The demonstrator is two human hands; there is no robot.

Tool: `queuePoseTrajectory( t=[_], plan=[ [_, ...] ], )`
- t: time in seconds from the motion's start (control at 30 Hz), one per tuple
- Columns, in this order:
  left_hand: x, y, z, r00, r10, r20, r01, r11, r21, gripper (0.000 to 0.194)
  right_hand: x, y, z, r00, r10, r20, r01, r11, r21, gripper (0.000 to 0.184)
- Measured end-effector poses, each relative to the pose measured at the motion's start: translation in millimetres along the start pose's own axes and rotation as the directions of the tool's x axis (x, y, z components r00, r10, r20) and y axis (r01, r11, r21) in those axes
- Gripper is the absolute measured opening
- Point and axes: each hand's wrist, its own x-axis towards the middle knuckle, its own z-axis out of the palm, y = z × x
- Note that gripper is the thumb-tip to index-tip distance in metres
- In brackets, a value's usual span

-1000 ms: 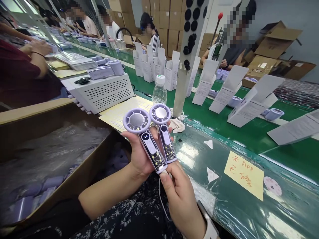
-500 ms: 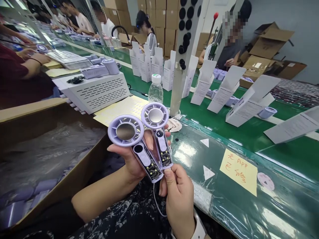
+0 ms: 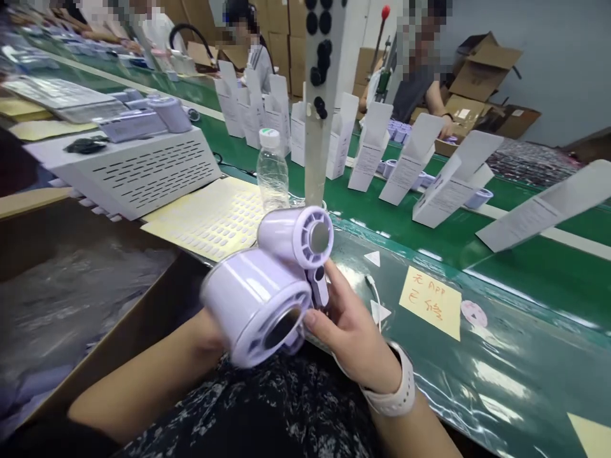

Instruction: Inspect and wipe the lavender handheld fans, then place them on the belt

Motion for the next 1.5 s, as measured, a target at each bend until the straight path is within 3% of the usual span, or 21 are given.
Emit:
queuePoseTrajectory(
  t=[0.07,0.13,0.23,0.33,0.47,0.6,0.67,1.13,1.33,1.5],
  plan=[
    [3.2,-3.9,-5.4,1.0,0.01,-0.024,-0.011,0.999,-0.051,0.05,-4.5,4.5,0.3,0.998,0.062,0.031,-0.065,0.99,0.127,0.045],
    [12.0,-6.1,-7.5,0.989,0.012,-0.146,-0.037,0.985,-0.169,0.048,-8.1,10.6,-2.2,0.989,0.126,-0.08,-0.115,0.984,0.135,0.037],
    [23.7,-6.5,-3.2,0.955,-0.045,-0.292,-0.055,0.944,-0.325,0.061,-12.6,17.8,-9.0,0.947,0.169,-0.272,-0.133,0.98,0.145,0.038],
    [22.7,-5.8,9.2,0.974,-0.048,-0.222,-0.018,0.958,-0.288,0.071,-19.9,15.1,-14.4,0.95,0.114,-0.292,-0.042,0.969,0.244,0.034],
    [11.1,-7.1,30.3,0.998,-0.055,-0.019,0.051,0.98,-0.19,0.051,-32.8,2.5,-14.4,0.974,0.005,-0.226,0.083,0.922,0.378,0.022],
    [5.3,-12.6,37.9,0.979,-0.079,0.187,0.105,0.985,-0.138,0.041,-40.3,0.3,-10.6,0.98,0.017,-0.2,0.067,0.911,0.406,0.02],
    [4.2,-15.9,36.2,0.968,-0.073,0.239,0.098,0.991,-0.093,0.04,-40.4,3.3,-8.6,0.981,0.037,-0.192,0.046,0.91,0.411,0.02],
    [-1.1,-18.4,35.8,0.974,-0.116,0.193,0.126,0.991,-0.039,0.033,-31.9,9.9,4.1,0.972,0.163,-0.168,-0.053,0.853,0.519,0.021],
    [-2.3,-11.7,39.6,0.947,-0.144,0.289,0.198,0.966,-0.168,0.039,-35.9,1.9,-0.6,0.978,0.135,-0.158,-0.033,0.853,0.522,0.02],
    [6.8,-21.1,38.5,0.971,-0.167,0.171,0.19,0.973,-0.128,0.038,-35.0,7.1,-2.0,0.962,0.189,-0.198,-0.073,0.874,0.481,0.021]
  ],
)
